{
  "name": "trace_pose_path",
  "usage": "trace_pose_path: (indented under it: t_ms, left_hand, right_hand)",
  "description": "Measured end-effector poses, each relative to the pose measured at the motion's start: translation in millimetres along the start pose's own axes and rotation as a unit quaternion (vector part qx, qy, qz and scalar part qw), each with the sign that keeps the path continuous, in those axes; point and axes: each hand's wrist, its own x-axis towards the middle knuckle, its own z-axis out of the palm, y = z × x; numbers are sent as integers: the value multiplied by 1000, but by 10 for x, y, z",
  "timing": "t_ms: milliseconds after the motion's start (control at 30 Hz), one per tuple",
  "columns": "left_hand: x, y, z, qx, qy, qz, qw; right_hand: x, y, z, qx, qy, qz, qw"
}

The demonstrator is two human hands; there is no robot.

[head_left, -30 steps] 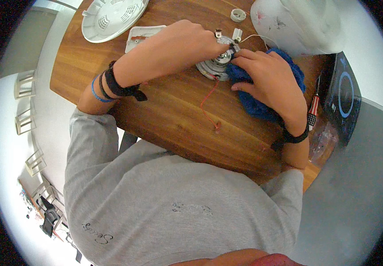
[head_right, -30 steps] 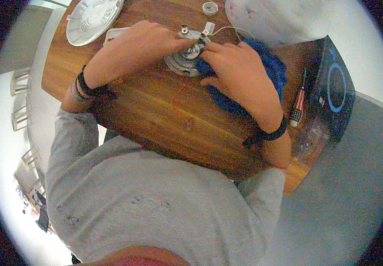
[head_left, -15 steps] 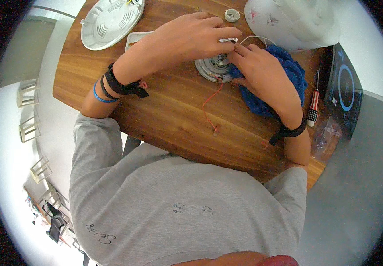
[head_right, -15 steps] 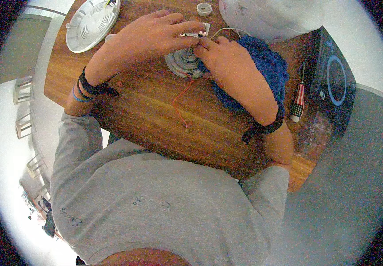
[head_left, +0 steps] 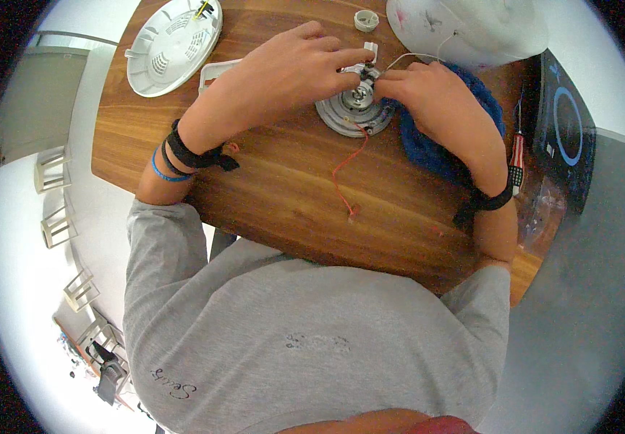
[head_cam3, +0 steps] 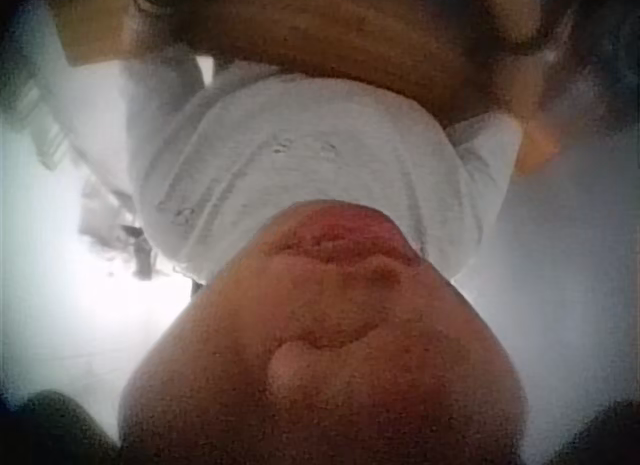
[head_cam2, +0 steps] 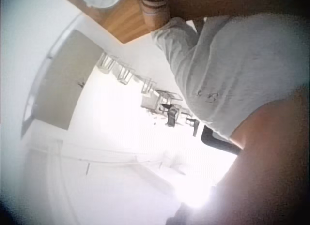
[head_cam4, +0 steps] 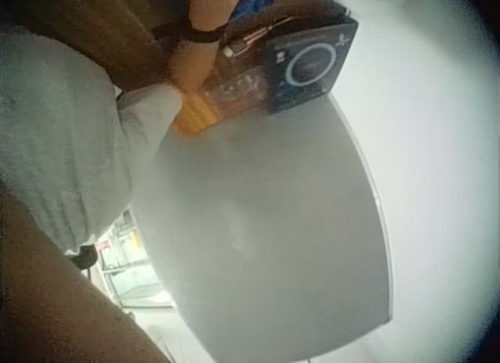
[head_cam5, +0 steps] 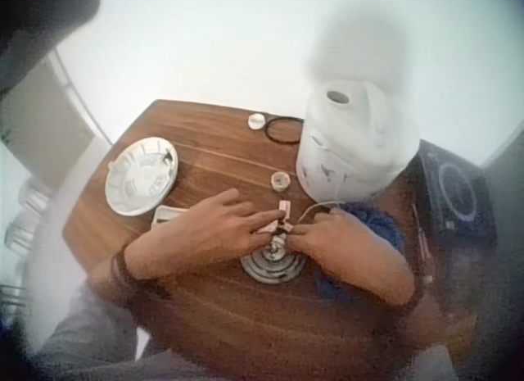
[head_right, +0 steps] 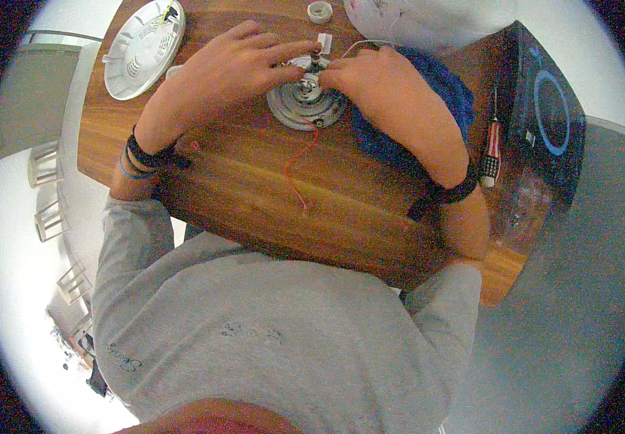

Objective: The person cleans small white plastic components with a blue cloth, then attaches them to a circular metal base with wires. They handle the components one at a time, wiping and positioning each piece before securing it to the base.

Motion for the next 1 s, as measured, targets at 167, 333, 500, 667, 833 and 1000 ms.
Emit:
trace_pose_path:
  t_ms: [167,333,500,667,833,1000]
  left_hand:
    - [41,-53,20,39,80,41,995]
    - [7,-58,77,-103,39,25,994]
    - [-25,-61,63,-117,-24,28,992]
    - [-70,21,-15,-144,3,7,990]
    - [-44,64,-137,-140,-24,-27,989]
    - [-64,110,-139,-131,-1,-20,991]
  right_hand:
    - [2,41,11,-22,-15,0,1000]
    - [-18,45,-1,-19,6,-16,1000]
    - [-38,77,27,-8,19,2,1000]
    - [-3,127,64,11,28,-11,999]
    - [-53,170,-3,29,23,-14,999]
    - [-54,68,-66,70,-39,33,996]
